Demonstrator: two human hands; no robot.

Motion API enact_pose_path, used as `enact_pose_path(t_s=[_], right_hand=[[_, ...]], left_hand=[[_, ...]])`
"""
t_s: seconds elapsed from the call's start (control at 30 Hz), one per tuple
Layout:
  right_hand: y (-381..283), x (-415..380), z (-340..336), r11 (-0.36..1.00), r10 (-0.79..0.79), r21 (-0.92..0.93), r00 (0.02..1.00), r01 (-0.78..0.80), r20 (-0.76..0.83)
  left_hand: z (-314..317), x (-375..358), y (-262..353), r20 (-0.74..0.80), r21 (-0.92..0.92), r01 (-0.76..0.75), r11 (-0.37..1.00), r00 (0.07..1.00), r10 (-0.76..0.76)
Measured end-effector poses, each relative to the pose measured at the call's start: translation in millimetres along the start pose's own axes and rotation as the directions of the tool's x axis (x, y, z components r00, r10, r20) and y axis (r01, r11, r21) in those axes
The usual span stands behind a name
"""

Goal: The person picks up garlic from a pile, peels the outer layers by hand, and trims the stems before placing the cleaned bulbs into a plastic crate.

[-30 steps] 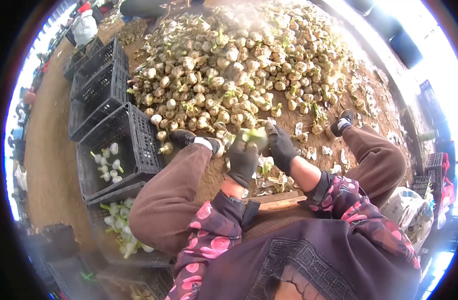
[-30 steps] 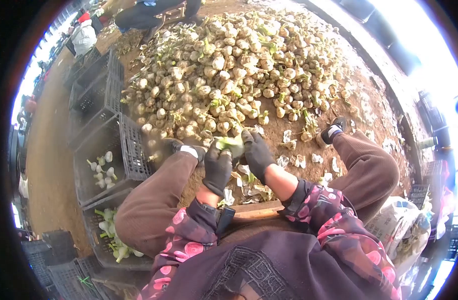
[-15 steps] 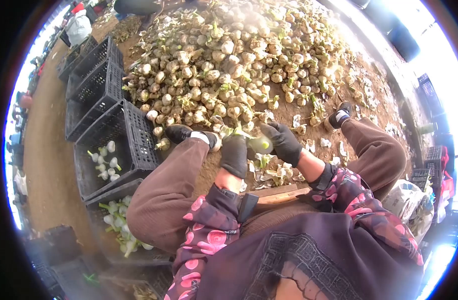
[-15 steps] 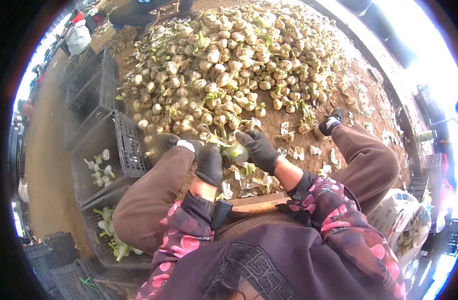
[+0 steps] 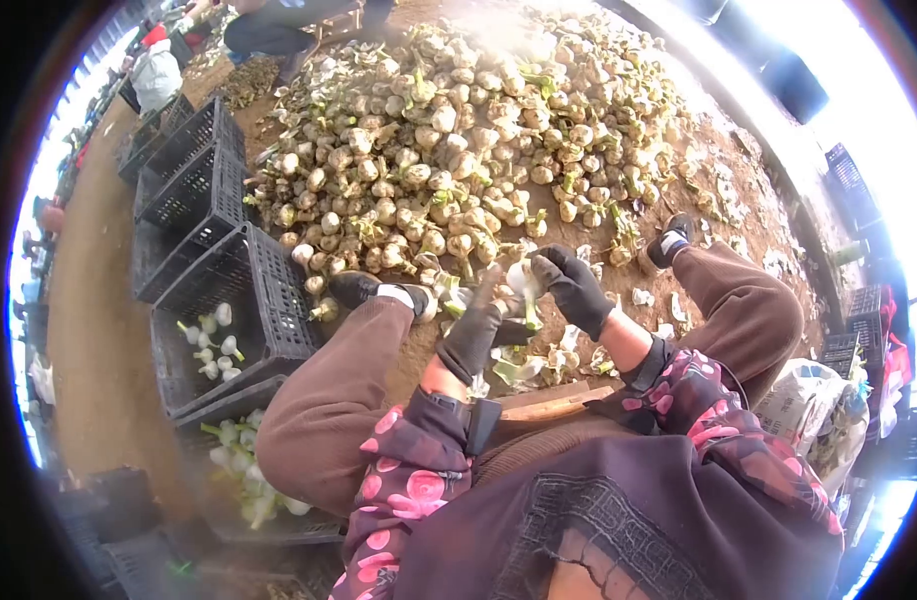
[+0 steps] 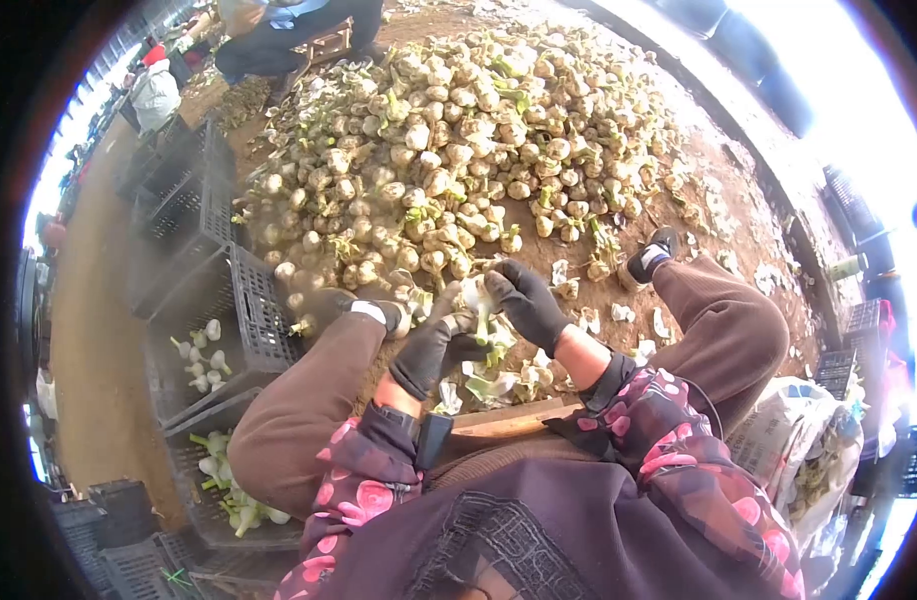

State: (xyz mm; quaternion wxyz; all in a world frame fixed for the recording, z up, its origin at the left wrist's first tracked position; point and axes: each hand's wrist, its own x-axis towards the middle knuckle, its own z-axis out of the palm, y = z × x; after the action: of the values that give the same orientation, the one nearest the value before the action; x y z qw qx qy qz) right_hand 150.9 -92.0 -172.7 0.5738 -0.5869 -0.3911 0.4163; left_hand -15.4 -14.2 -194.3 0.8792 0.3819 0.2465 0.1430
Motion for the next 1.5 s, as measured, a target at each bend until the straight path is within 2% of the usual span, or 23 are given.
enact_pose_path(t_s=[0.07, 0.1, 0.13, 0.17, 0.2, 0.23, 0.27, 0.33, 0.37, 0.6, 0.8, 0.87, 0.9, 0.93, 1.0, 1.1, 1.13, 1.2, 1.27, 1.37, 1.4, 1.47, 1.5], right_hand=[[-6, -3, 11, 0.999, -0.035, -0.026, 0.999, 0.035, 0.028], [-11, -3, 10, 0.989, 0.11, 0.091, 0.992, -0.116, 0.069], [-15, -3, 10, 0.989, 0.113, 0.09, 0.991, -0.12, 0.071], [-17, -4, 11, 0.96, -0.001, -0.282, 1.0, -0.004, -0.016], [-23, -3, 12, 0.781, -0.141, -0.619, 0.989, 0.079, -0.052], [-41, -5, 15, 0.718, -0.013, -0.695, 0.997, -0.042, -0.074], [-47, -5, 17, 0.718, -0.014, -0.695, 0.997, -0.041, -0.074], [-53, -6, 17, 0.469, 0.02, -0.882, 0.998, 0.05, 0.067], [-50, -3, 17, 0.448, 0.042, -0.894, 0.998, 0.019, 0.042], [-57, -12, 24, 0.429, 0.098, -0.903, 0.995, -0.029, 0.015], [-35, -11, 14, 0.573, 0.003, -0.816, 0.996, -0.073, -0.087], [-22, -7, 5, 0.686, -0.003, -0.713, 0.98, -0.142, -0.197], [-13, -2, -5, 0.797, 0.109, -0.563, 0.969, -0.219, -0.223], [-3, 1, -13, 0.821, 0.075, -0.539, 0.971, -0.19, -0.227], [8, 4, -17, 0.95, 0.102, -0.26, 0.96, -0.171, -0.26], [7, 7, -13, 0.981, 0.03, -0.175, 0.96, -0.082, -0.279], [5, 8, -16, 0.981, 0.033, -0.174, 0.959, -0.084, -0.28], [-1, 17, -24, 0.754, -0.222, -0.653, 0.908, -0.072, -0.356], [24, 27, -39, 0.779, -0.234, -0.624, 0.892, -0.066, -0.386], [33, 27, -49, 0.967, -0.158, -0.255, 0.826, 0.018, -0.542], [26, 22, -59, 0.976, -0.081, -0.211, 0.798, -0.059, -0.597], [64, 36, -105, 0.82, -0.166, -0.494, 0.706, -0.289, -0.689], [64, 29, -111, 0.821, -0.164, -0.492, 0.705, -0.29, -0.69]], left_hand=[[17, 2, -5, -0.003, -0.096, -0.171, 0.981, 0.985, 0.172], [18, 1, -4, -0.028, -0.127, -0.162, 0.979, 0.987, 0.16], [19, 1, -8, -0.031, -0.129, -0.161, 0.978, 0.987, 0.158], [19, 2, -12, -0.09, -0.002, -0.168, 0.986, 0.982, 0.167], [19, 3, -15, -0.148, 0.127, -0.166, 0.978, 0.972, 0.184], [25, -1, -11, -0.176, 0.1, -0.136, 0.986, 0.973, 0.153], [26, 0, -13, -0.175, 0.102, -0.137, 0.985, 0.973, 0.154], [29, 2, -19, -0.21, 0.257, -0.21, 0.943, 0.941, 0.266], [32, 2, -21, -0.196, 0.263, -0.266, 0.928, 0.927, 0.321], [33, 3, -24, -0.236, 0.491, -0.219, 0.843, 0.898, 0.371], [28, -2, -18, -0.161, 0.545, -0.201, 0.814, 0.928, 0.337], [21, 1, -21, -0.104, 0.356, -0.202, 0.912, 0.962, 0.254], [21, -1, -21, -0.053, 0.324, -0.248, 0.913, 0.959, 0.279], [18, 0, -23, -0.05, 0.325, -0.246, 0.913, 0.96, 0.277], [13, 4, -26, 0.099, 0.426, -0.328, 0.843, 0.943, 0.317], [27, -6, -4, 0.147, 0.372, -0.308, 0.876, 0.951, 0.272], [32, -11, 2, 0.161, 0.299, -0.252, 0.92, 0.964, 0.211], [25, -7, -10, 0.221, 0.222, -0.319, 0.921, 0.937, 0.271], [23, -7, -18, 0.261, 0.119, -0.206, 0.971, 0.95, 0.17], [18, -8, -18, 0.28, -0.008, -0.122, 0.993, 0.953, 0.119], [16, -8, -14, 0.318, -0.09, -0.098, 0.991, 0.94, 0.122], [17, -12, -10, 0.379, -0.039, -0.162, 0.986, 0.911, 0.165], [19, -11, -11, 0.336, 0.055, -0.258, 0.965, 0.914, 0.226]])
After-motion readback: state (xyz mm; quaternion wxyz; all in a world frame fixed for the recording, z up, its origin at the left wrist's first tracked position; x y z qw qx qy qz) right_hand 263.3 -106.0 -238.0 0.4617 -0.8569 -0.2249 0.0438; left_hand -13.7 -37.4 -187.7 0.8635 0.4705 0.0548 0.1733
